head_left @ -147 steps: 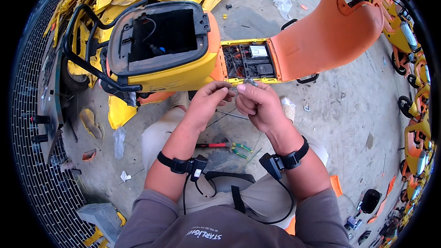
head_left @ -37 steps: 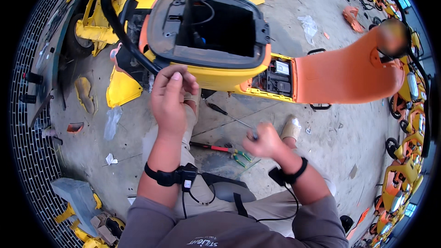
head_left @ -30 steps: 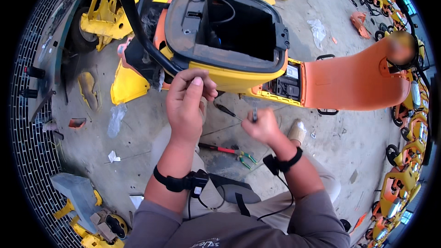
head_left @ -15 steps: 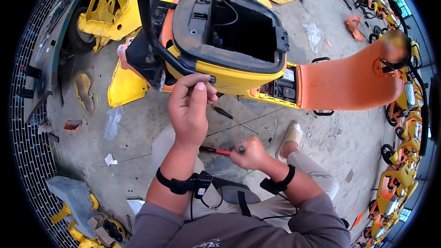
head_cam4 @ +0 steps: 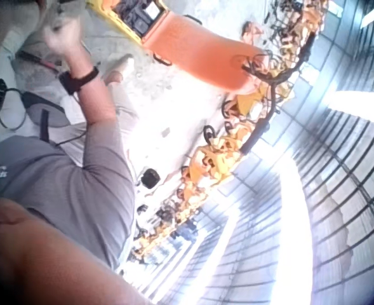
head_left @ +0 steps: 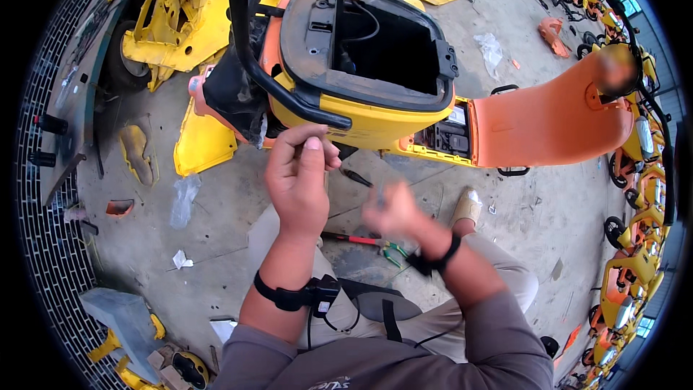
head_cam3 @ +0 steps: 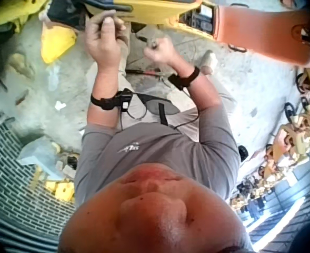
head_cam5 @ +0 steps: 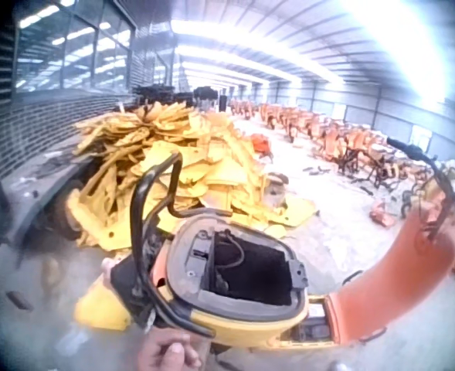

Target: The person manipulates a metal link chain with pliers and a hammer while sitting near a yellow scooter. They use the pliers to hold a link and strike it with the hammer, then handle the chain and a small metal component by hand.

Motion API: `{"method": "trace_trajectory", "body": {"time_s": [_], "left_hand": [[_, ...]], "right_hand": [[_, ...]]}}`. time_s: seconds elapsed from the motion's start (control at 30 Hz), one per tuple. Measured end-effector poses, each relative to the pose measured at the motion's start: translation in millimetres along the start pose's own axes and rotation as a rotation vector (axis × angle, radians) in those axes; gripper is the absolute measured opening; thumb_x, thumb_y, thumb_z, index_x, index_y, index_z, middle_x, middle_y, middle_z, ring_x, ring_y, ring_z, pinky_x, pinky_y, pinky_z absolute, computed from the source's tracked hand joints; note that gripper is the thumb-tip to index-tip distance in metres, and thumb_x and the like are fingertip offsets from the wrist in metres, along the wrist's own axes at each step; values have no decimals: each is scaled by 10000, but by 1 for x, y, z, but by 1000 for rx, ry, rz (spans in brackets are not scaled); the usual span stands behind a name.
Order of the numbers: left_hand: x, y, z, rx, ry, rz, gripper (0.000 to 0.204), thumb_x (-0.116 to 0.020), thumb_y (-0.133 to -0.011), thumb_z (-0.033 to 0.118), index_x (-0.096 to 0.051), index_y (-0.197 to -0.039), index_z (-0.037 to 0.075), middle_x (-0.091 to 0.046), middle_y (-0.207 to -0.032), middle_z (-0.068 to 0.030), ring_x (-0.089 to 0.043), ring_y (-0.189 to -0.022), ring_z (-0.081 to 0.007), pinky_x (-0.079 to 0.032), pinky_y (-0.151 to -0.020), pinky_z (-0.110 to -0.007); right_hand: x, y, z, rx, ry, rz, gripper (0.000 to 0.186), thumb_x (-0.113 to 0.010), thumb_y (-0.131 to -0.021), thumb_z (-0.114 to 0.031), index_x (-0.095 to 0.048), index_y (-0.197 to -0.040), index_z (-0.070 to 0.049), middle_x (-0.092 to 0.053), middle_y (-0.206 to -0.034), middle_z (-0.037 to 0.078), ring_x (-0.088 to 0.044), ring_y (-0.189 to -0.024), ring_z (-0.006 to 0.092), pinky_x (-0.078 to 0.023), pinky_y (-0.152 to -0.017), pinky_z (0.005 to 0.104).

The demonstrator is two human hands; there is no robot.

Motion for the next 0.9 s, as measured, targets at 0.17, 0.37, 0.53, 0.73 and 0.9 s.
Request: {"method": "trace_trajectory", "body": {"time_s": [0.17, 0.37, 0.53, 0.73, 0.9], "left_hand": [[9, 2, -1, 5, 35, 40, 166, -520, -1036, 123, -616, -1128, 24, -632, -882, -23, -577, -767, -73, -486, -695, -227], [-20, 9, -2, 26, 31, -97, 182, -541, -1027, 113, -616, -1160, 13, -650, -926, -33, -583, -805, -76, -492, -744, -224], [-90, 34, -10, -31, -137, -586, 286, -653, -941, 112, -618, -1206, 10, -683, -1018, -64, -619, -903, -119, -491, -828, -279], [-146, 75, -17, -26, -161, -1031, 610, -759, -819, 251, -556, -1341, 13, -565, -1336, -151, -535, -1234, -266, -415, -1052, -372], [-155, 79, -35, 37, -285, -1050, 613, -782, -786, 239, -580, -1320, 16, -546, -1361, -160, -522, -1278, -296, -403, -1097, -401]], "right_hand": [[13, 4, 37, -192, -96, 50, 212, -672, -766, -188, -582, -617, -68, -493, -504, 123, -518, -451, 256, -432, -474, 393], [60, 73, -82, 292, 123, 135, 318, -709, -660, -47, -429, -526, -114, -422, -489, 53, -430, -416, 259, -359, -419, 365], [101, 65, -126, 502, 586, 201, 345, -737, -656, -37, -413, -587, -132, -430, -573, 0, -488, -502, 193, -384, -473, 329], [113, 66, -102, 415, 494, 147, 208, -715, -670, -154, -638, -859, -112, -608, -876, 29, -628, -883, 251, -530, -810, 373], [112, 66, -74, 209, 408, 47, 212, -618, -800, -176, -656, -995, -103, -643, -1022, 43, -618, -1062, 261, -508, -885, 365]]}}
Point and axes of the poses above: each hand's wrist, its own y-axis away from the middle knuckle, its own x-axis out of the back of the hand, z = x × y, the point moved 9 cm from there along -y, towards the middle knuckle
